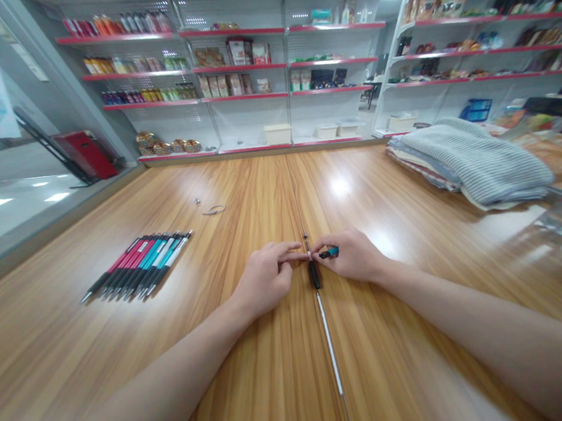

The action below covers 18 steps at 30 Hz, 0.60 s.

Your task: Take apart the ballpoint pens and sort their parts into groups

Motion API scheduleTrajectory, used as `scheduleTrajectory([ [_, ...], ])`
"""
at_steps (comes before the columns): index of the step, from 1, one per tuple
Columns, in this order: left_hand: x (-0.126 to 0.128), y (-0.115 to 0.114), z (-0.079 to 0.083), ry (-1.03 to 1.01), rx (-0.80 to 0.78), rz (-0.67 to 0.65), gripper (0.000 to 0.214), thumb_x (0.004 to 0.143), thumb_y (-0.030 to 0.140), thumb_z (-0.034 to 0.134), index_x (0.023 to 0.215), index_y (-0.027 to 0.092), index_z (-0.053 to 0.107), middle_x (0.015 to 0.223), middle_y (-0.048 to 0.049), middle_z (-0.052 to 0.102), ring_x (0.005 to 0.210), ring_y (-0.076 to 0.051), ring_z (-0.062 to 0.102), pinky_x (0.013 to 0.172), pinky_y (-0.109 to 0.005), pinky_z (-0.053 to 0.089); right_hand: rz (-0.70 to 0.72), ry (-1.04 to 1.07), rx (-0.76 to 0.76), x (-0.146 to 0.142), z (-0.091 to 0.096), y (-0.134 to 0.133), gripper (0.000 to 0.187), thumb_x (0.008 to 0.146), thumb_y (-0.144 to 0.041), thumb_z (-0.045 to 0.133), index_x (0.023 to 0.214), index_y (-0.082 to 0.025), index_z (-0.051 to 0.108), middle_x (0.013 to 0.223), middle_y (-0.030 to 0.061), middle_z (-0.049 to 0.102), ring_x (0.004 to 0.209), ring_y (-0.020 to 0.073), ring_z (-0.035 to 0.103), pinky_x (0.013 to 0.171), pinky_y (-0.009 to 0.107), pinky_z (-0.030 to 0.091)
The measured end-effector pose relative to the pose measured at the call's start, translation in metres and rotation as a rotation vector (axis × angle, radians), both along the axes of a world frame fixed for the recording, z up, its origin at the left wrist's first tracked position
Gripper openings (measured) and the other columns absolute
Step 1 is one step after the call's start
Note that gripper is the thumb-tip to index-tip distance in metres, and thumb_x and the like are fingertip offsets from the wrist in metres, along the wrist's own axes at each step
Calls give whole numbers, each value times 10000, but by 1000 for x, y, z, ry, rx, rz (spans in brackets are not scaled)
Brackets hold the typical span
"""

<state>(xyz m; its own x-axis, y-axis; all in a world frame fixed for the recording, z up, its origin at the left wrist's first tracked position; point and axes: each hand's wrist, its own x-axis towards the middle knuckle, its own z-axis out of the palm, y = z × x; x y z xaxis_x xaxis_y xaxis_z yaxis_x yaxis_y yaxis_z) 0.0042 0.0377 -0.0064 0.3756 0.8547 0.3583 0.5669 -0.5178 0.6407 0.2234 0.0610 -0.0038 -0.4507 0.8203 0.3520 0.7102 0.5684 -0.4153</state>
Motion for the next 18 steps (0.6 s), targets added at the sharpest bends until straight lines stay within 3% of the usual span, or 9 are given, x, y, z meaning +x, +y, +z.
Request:
scheduleTrajectory([
  [6,-1,-3,4,-64,-56,-24,380,769,56,440,1087,160,618,881,-4,752,867,-157,704,882,-311,543,69,-14,-21,5,5,-4,97,772,-243,615,805,-208,699,696,17,689,626,139,625,609,219,431],
  [12,0,-5,8,19,3,-24,420,721,42,453,1062,177,660,898,1,751,895,-174,689,852,-310,541,255,-21,-73,10,10,-10,86,771,-224,616,809,-211,692,648,-9,663,569,107,585,572,200,397],
  [18,0,-5,8,33,24,-16,445,705,31,454,1054,182,685,893,6,750,833,-161,671,808,-298,536,291,-8,-71,10,11,-11,86,765,-210,617,809,-209,691,640,-14,654,564,103,577,562,193,393],
])
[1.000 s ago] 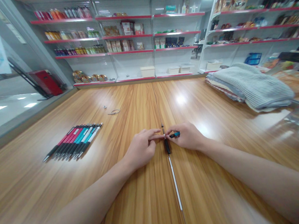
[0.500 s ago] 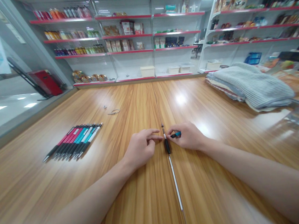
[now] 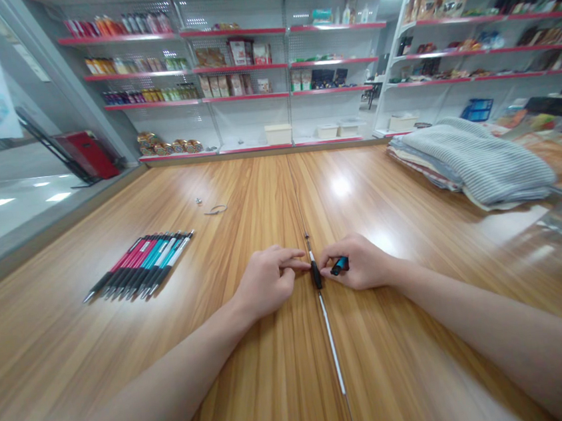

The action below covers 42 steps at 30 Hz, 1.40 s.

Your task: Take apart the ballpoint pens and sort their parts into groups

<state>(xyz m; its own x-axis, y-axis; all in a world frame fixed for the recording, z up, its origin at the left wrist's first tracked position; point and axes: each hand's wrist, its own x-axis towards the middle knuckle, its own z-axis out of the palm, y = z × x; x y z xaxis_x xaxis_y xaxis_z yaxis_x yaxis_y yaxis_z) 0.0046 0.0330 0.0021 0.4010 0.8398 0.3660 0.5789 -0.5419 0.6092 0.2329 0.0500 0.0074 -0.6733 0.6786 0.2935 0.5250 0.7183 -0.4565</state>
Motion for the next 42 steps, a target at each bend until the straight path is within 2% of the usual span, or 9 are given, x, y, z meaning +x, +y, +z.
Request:
scheduleTrajectory([
  [16,-1,-1,0,-1,4,-18,448,687,12,454,989,207,720,852,21,750,797,-150,663,791,-286,541,-2,2,5,-1,-1,0,94,780,-228,607,821,-212,691,668,-6,663,592,112,585,578,198,399],
  [42,0,-2,-1,-21,14,-30,439,683,-8,470,987,186,721,837,14,745,763,-140,653,771,-276,531,21,42,11,1,-6,3,79,784,-220,617,809,-186,684,630,0,643,554,101,561,547,196,377],
])
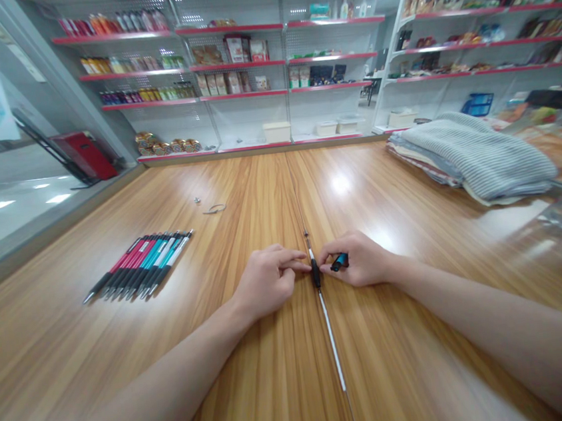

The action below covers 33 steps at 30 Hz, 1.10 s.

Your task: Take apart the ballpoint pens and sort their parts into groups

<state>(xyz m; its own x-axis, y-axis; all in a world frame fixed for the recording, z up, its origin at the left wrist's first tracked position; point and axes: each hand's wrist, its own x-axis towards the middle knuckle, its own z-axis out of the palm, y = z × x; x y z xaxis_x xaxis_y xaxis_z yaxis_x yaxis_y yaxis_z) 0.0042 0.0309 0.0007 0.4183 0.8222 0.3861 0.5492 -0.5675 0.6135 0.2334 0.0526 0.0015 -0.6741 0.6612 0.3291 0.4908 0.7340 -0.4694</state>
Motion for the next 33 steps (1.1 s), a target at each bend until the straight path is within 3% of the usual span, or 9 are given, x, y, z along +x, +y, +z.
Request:
scheduleTrajectory([
  [9,0,3,-4,-21,13,22,399,750,20,467,1053,180,670,921,-9,734,914,-164,660,862,-304,526,-204,-7,61,-1,-8,9,111,773,-212,627,846,-210,711,631,6,659,544,110,566,566,211,381],
  [18,1,3,-5,46,23,55,344,808,83,476,1088,173,653,958,-58,685,902,-178,653,853,-327,531,-185,-4,50,-1,-9,10,166,778,-203,621,901,-227,731,687,16,686,574,113,586,574,210,390],
  [33,2,2,-1,59,38,59,344,798,72,479,1076,164,659,950,-55,696,895,-170,648,859,-318,524,-179,2,39,-1,-11,11,185,769,-192,627,916,-239,730,672,10,673,576,111,579,578,208,389],
])
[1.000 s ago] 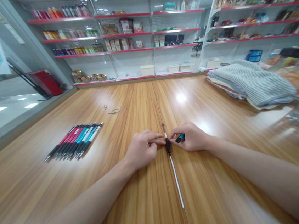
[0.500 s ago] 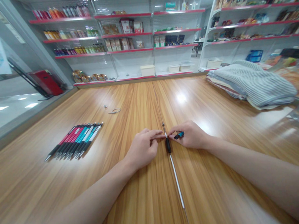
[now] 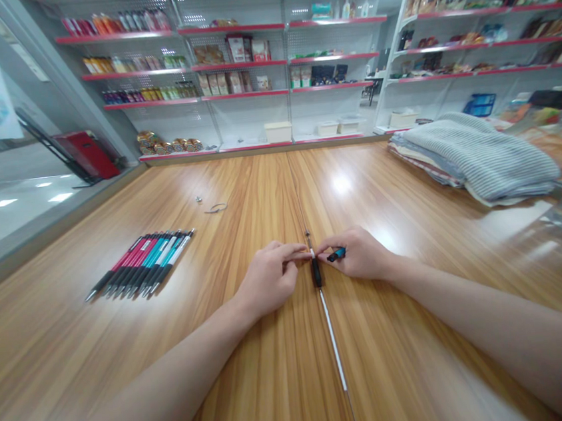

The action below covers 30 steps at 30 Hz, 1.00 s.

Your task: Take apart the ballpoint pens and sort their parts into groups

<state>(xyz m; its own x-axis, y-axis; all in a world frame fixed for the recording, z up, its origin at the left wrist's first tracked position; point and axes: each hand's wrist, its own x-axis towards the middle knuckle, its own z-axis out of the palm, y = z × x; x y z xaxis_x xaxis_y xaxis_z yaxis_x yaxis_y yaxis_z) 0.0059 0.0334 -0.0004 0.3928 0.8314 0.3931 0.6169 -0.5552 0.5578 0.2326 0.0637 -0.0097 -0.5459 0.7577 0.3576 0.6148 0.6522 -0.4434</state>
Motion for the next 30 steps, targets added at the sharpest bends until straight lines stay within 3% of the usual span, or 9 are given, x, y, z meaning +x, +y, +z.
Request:
scheduleTrajectory([
  [14,-1,3,-7,-44,-4,-16,315,818,79,469,1063,169,645,990,-63,699,948,-186,657,854,-326,533,-27,23,36,-3,11,-6,145,797,-245,612,888,-207,718,675,14,666,571,117,566,581,220,401],
  [17,0,0,-3,-94,5,-25,311,843,101,473,1111,175,613,1002,-56,705,956,-176,650,883,-329,514,-38,80,68,-6,21,-12,241,840,-289,565,1026,-183,675,765,26,668,584,115,547,587,227,406],
  [20,1,-6,5,-141,67,-59,331,867,173,522,1194,195,567,1010,-49,701,958,-165,631,893,-325,494,47,102,126,-9,30,-18,345,884,-246,463,1190,-160,598,907,62,650,700,142,567,651,251,432],
  [25,4,-12,14,-173,172,-142,250,867,265,589,1104,196,622,942,-48,681,881,-147,609,827,-292,497,143,-9,191,-16,33,-26,385,888,-155,388,1230,-167,565,912,78,583,776,176,549,710,290,454],
  [30,3,-11,14,-196,164,-78,171,898,260,537,1004,186,649,861,-42,672,804,-136,599,757,-271,487,159,11,210,-20,25,-26,359,909,-156,402,1243,-159,534,966,99,593,851,190,561,760,306,468],
])
